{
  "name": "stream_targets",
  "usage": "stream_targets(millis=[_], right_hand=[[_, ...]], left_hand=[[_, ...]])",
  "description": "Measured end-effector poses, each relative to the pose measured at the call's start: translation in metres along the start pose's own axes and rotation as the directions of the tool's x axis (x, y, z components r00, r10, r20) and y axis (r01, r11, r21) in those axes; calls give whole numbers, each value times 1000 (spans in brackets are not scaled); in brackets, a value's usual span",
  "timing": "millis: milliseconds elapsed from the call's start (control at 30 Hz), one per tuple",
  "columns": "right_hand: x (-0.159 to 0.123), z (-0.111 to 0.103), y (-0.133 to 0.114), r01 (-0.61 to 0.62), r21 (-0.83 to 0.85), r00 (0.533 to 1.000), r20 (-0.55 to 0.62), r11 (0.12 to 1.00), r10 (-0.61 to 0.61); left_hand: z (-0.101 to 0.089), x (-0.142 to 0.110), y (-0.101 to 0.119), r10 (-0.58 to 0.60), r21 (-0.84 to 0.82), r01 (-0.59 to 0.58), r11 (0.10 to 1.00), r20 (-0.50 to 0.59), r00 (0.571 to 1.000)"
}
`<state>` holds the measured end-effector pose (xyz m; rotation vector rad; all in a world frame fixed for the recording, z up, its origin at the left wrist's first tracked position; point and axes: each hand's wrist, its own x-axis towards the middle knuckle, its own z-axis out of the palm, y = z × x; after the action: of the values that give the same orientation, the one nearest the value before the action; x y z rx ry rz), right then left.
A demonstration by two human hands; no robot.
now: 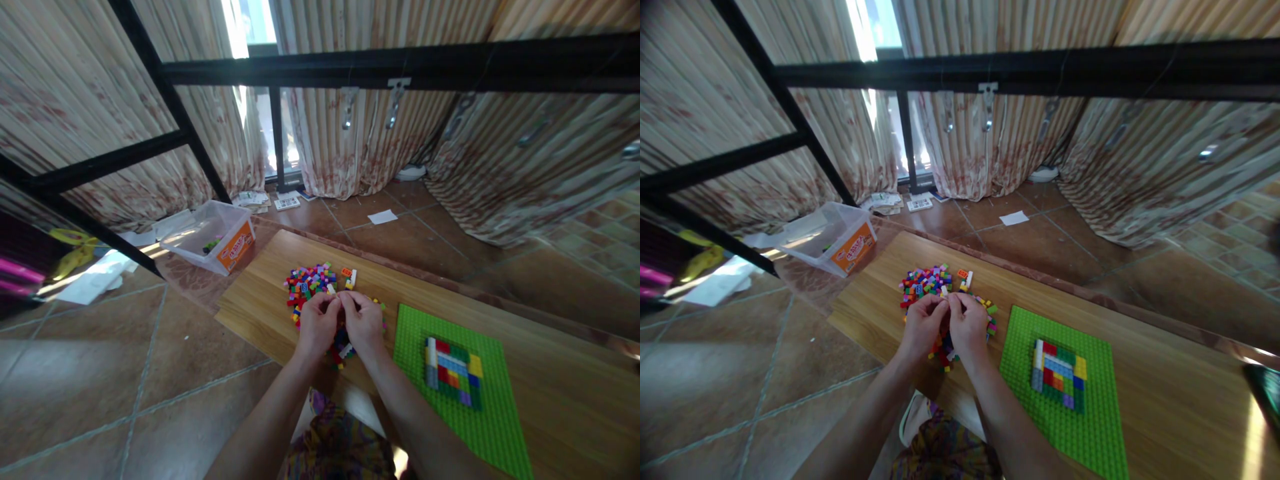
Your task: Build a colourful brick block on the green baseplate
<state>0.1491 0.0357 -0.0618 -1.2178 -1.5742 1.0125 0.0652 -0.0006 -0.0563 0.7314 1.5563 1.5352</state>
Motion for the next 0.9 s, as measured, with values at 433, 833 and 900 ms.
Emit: stream_targets(millis=[433,833,900], right_hand=[[-3,-2,4,108,-48,994,22,993,-107],[-11,-12,-12,350,-177,934,-14,920,-358],[-11,-14,-14,364,-197,928,-7,910,-373]], left_hand=[[-1,-3,4,-31,-53,32,998,13,999],[2,-15,15,-124,-98,138,986,138,983],[3,-17,15,-68,-41,73,996,126,990]])
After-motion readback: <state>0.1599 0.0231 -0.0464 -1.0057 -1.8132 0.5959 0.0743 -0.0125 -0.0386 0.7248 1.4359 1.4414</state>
